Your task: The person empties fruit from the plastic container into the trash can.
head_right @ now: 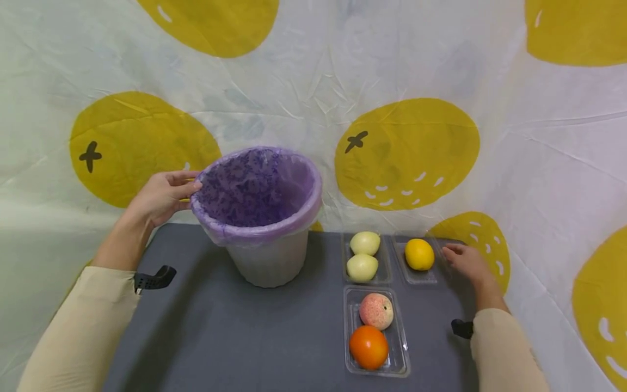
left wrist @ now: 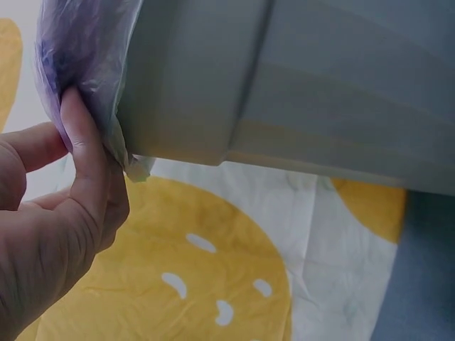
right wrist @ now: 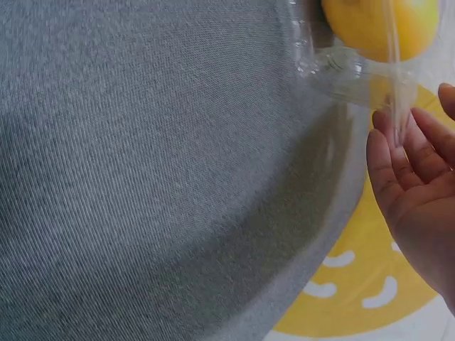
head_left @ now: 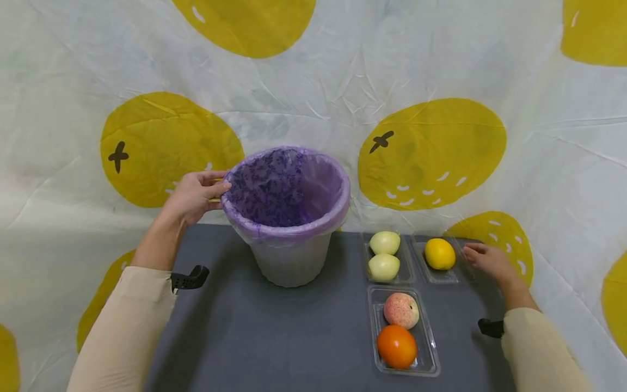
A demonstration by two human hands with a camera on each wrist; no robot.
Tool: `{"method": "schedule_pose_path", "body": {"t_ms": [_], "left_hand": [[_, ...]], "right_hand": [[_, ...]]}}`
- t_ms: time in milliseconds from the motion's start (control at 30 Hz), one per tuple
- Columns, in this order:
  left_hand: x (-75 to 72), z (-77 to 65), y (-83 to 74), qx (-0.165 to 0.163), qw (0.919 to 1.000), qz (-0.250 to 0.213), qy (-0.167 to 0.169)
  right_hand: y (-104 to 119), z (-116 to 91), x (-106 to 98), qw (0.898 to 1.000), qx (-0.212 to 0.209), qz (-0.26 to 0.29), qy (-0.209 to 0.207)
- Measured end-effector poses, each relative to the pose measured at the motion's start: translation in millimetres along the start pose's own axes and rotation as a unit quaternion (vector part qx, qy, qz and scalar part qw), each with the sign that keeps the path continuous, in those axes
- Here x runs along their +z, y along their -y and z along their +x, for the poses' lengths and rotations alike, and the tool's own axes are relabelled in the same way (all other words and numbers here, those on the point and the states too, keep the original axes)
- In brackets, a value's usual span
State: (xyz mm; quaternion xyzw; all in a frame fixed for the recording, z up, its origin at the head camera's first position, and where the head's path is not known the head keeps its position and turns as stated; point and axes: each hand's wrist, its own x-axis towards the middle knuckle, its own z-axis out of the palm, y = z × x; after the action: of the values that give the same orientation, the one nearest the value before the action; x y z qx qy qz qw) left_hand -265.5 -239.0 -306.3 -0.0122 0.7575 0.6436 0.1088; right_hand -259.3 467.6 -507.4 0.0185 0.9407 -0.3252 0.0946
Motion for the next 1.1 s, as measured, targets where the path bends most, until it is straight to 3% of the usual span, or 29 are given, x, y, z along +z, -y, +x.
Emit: {"method": "schedule_pose_path", "body": {"t_ms": [333,833,1100], "left_hand": [[0.4,0.2,3.8,0.009,1.0,-0.001,0.002],[-1.2,0.8,3.1,0.006,0.9999,-0.008,0.013],[-1.7,1.5,5.4,0.012,0.9998,-0.011,0.013]], "right_hand": [[-5.9,9.8,9.4,1.0,0.019,-0.017,0.009],[-0.4,4.2,9.1,0.997,0.043,0.058,0.029],[-3.4,1.3,11.5,0.996,0.042,0.068,0.028]]}}
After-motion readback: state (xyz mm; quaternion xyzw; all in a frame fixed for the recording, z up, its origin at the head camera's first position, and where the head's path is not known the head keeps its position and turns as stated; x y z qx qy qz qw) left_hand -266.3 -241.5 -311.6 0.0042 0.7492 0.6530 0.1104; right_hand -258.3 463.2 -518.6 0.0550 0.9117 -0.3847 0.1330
